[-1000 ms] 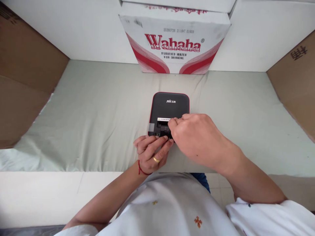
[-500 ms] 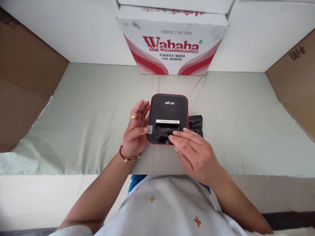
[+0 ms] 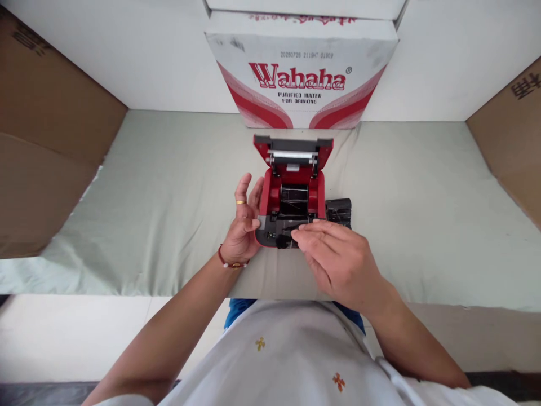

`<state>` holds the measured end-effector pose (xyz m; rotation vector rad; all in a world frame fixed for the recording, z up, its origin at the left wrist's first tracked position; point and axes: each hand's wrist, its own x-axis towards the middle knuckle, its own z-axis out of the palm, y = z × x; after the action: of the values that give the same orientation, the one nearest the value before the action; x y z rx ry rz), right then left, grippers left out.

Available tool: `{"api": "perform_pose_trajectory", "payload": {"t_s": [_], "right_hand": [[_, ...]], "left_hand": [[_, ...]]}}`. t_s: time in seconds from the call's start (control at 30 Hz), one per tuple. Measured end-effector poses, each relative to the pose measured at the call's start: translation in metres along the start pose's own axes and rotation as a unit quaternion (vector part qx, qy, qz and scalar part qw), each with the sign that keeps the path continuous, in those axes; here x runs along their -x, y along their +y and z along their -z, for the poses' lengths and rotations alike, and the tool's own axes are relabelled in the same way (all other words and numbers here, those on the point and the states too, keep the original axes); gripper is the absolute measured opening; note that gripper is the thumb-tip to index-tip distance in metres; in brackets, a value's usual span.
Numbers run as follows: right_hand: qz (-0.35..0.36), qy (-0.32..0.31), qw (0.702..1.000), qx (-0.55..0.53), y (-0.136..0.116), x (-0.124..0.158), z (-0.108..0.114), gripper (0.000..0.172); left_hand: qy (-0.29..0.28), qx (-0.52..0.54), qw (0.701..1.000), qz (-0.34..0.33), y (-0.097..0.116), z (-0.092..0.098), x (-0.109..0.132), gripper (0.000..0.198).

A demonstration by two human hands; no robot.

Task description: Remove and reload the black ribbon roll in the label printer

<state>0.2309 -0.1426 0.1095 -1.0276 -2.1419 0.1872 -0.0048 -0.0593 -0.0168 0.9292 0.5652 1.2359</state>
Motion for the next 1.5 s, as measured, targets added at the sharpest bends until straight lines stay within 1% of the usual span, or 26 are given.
{"api": "perform_pose_trajectory", "payload": {"t_s": [0.03, 0.1, 0.17, 0.23, 0.3, 0.33, 0.37, 0.4, 0.53, 0.6, 0.67, 0.7, 0.77, 0.83, 0.87, 0.9, 0.97, 1.03, 1.07, 1.13, 1.2, 1.27, 1.33, 1.37, 1.43, 1.5], "right_hand": [[-0.017, -0.008, 1.000, 0.004, 0.001, -0.008, 0.003, 0.024], [-0.080, -0.040, 0.996, 0.021, 0.006, -0.029, 0.008, 0.022], [-0.153, -0.109, 0.980, 0.070, 0.014, -0.055, 0.008, 0.027], [-0.205, -0.216, 0.943, 0.150, 0.022, -0.082, 0.003, 0.031], [-0.231, -0.322, 0.890, 0.224, 0.027, -0.106, -0.007, 0.030], [-0.237, -0.358, 0.868, 0.248, 0.029, -0.115, -0.013, 0.028], [-0.239, -0.380, 0.854, 0.263, 0.029, -0.122, -0.018, 0.026], [-0.240, -0.392, 0.846, 0.270, 0.029, -0.126, -0.023, 0.024], [-0.238, -0.390, 0.847, 0.272, 0.027, -0.129, -0.036, 0.018], [-0.241, -0.364, 0.854, 0.284, 0.022, -0.123, -0.035, 0.016], [-0.239, -0.313, 0.871, 0.294, 0.015, -0.113, -0.028, 0.019], [-0.229, -0.282, 0.886, 0.288, 0.011, -0.107, -0.020, 0.021], [-0.196, -0.221, 0.926, 0.236, 0.003, -0.091, 0.006, 0.023], [-0.165, -0.163, 0.961, 0.149, 0.001, -0.071, 0.042, 0.023], [-0.172, -0.137, 0.969, 0.113, 0.004, -0.059, 0.061, 0.028], [-0.183, -0.130, 0.970, 0.089, 0.011, -0.046, 0.080, 0.034], [-0.223, -0.110, 0.958, 0.139, 0.036, -0.017, 0.110, 0.041], [-0.224, -0.131, 0.949, 0.179, 0.070, 0.014, 0.123, 0.048], [-0.231, -0.136, 0.943, 0.199, 0.088, 0.028, 0.124, 0.048], [-0.242, -0.144, 0.935, 0.218, 0.119, 0.050, 0.115, 0.043], [-0.250, -0.142, 0.928, 0.236, 0.134, 0.060, 0.100, 0.035], [-0.253, -0.125, 0.930, 0.235, 0.133, 0.057, 0.084, 0.032], [-0.249, -0.118, 0.939, 0.207, 0.122, 0.043, 0.068, 0.037], [-0.247, -0.128, 0.941, 0.192, 0.116, 0.034, 0.060, 0.039], [-0.250, -0.177, 0.935, 0.179, 0.105, 0.017, 0.043, 0.042], [-0.260, -0.232, 0.918, 0.190, 0.101, 0.003, 0.027, 0.043]], "left_hand": [[-0.001, 0.003, 1.000, -0.003, -0.001, -0.001, -0.001, 0.104], [-0.003, 0.008, 1.000, -0.010, -0.001, -0.002, -0.002, 0.096], [-0.001, 0.010, 1.000, -0.014, -0.001, -0.003, -0.002, 0.092], [0.003, 0.012, 1.000, -0.014, -0.001, -0.004, -0.002, 0.092], [0.007, 0.014, 1.000, -0.013, -0.001, -0.005, -0.002, 0.092], [0.008, 0.014, 1.000, -0.013, -0.001, -0.005, -0.003, 0.092], [0.009, 0.013, 1.000, -0.014, -0.001, -0.005, -0.003, 0.091], [0.009, 0.013, 1.000, -0.015, -0.002, -0.005, -0.003, 0.091], [0.007, 0.009, 1.000, -0.017, -0.003, -0.004, -0.003, 0.092], [0.002, 0.007, 1.000, -0.015, -0.004, -0.003, -0.004, 0.093], [0.003, 0.005, 1.000, -0.014, -0.005, -0.002, -0.004, 0.095], [0.005, 0.003, 1.000, -0.015, -0.005, -0.001, -0.005, 0.095], [0.011, -0.003, 1.000, -0.020, -0.006, -0.001, -0.005, 0.095], [0.014, -0.007, 1.000, -0.021, -0.006, -0.001, -0.004, 0.093], [0.014, -0.007, 1.000, -0.020, -0.006, -0.001, -0.004, 0.092], [0.014, -0.004, 1.000, -0.016, -0.006, -0.001, -0.004, 0.091], [0.014, 0.004, 1.000, -0.009, -0.005, -0.002, -0.004, 0.091], [0.012, 0.012, 1.000, -0.004, -0.004, -0.003, -0.004, 0.090], [0.012, 0.014, 1.000, -0.003, -0.004, -0.003, -0.004, 0.089], [0.012, 0.016, 1.000, -0.004, -0.003, -0.003, -0.005, 0.088], [0.015, 0.015, 1.000, -0.004, -0.002, -0.003, -0.005, 0.088], [0.016, 0.009, 1.000, -0.003, -0.001, -0.003, -0.005, 0.088], [0.014, -0.003, 1.000, -0.004, 0.000, -0.003, -0.004, 0.087], [0.013, -0.010, 1.000, -0.005, 0.000, -0.003, -0.004, 0.086], [0.015, -0.018, 1.000, -0.005, 0.001, -0.003, -0.003, 0.086], [0.017, -0.015, 1.000, -0.006, 0.002, -0.004, -0.003, 0.085]]}}
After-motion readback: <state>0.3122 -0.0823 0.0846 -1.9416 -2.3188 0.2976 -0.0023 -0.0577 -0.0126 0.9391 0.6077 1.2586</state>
